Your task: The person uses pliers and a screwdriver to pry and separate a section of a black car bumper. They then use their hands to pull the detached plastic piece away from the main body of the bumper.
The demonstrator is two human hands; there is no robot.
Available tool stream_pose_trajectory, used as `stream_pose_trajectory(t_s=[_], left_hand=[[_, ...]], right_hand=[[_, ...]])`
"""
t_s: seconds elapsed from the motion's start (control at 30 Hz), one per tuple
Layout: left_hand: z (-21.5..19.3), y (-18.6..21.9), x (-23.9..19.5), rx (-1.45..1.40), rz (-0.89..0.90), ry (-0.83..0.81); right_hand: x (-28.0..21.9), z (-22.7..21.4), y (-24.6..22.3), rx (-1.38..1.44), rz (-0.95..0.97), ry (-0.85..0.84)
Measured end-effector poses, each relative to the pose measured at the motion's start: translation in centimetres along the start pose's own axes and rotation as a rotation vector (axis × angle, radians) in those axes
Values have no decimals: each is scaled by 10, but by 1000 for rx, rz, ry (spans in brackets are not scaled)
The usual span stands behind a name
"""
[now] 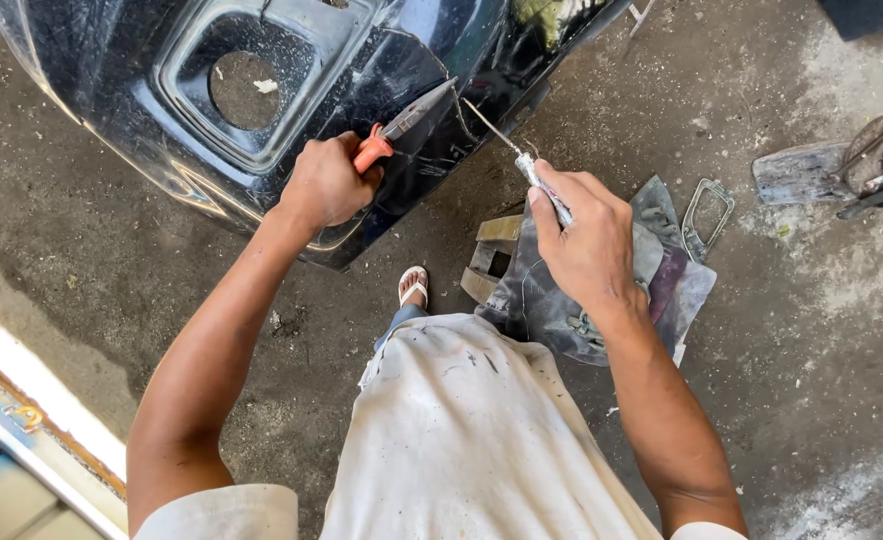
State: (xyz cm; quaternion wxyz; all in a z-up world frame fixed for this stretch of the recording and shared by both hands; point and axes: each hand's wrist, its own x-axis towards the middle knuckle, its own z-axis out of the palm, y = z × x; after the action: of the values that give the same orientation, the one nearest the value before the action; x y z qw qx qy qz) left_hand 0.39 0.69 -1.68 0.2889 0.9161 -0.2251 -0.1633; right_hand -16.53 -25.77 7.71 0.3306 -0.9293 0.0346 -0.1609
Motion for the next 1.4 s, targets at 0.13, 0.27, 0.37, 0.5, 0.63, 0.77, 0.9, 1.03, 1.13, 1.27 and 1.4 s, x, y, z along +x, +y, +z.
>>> stream_pose_trajectory(t_s=[0.13, 0.27, 0.37, 0.5, 0.63, 0.77, 0.9, 1.03, 1.13, 1.27, 1.4], left_hand=[[1, -2, 3, -8, 17, -1], [0, -3, 4, -9, 27, -23], [-1, -4, 4, -17, 44, -59], [-4, 0, 1, -46, 66, -139], [-3, -4, 2, -71, 81, -171], [-1, -6, 3, -120, 85, -189], [0, -5, 3, -149, 52, -236], [2, -8, 4, -174, 52, -242], [2, -9, 5, -177, 63, -241], [2, -10, 5, -146, 61, -251], [0, -7, 4, -151, 17, -279]], right_hand=[[0, 3, -1, 18, 45, -3], [-3, 4, -2, -82, -55, 29], [-1, 6, -4, -286, -210, 44], [8, -7, -4, -577, -435, -54], [23, -10, -3, -632, -509, -149], [45, -6, 8, 87, 248, -291], [46, 4, 15, 504, 732, -323], [35, 5, 4, 124, 104, -194], [28, 13, -4, -493, -309, -141], [22, 22, -4, -737, -499, -144], [21, 31, 22, 332, 198, -163]])
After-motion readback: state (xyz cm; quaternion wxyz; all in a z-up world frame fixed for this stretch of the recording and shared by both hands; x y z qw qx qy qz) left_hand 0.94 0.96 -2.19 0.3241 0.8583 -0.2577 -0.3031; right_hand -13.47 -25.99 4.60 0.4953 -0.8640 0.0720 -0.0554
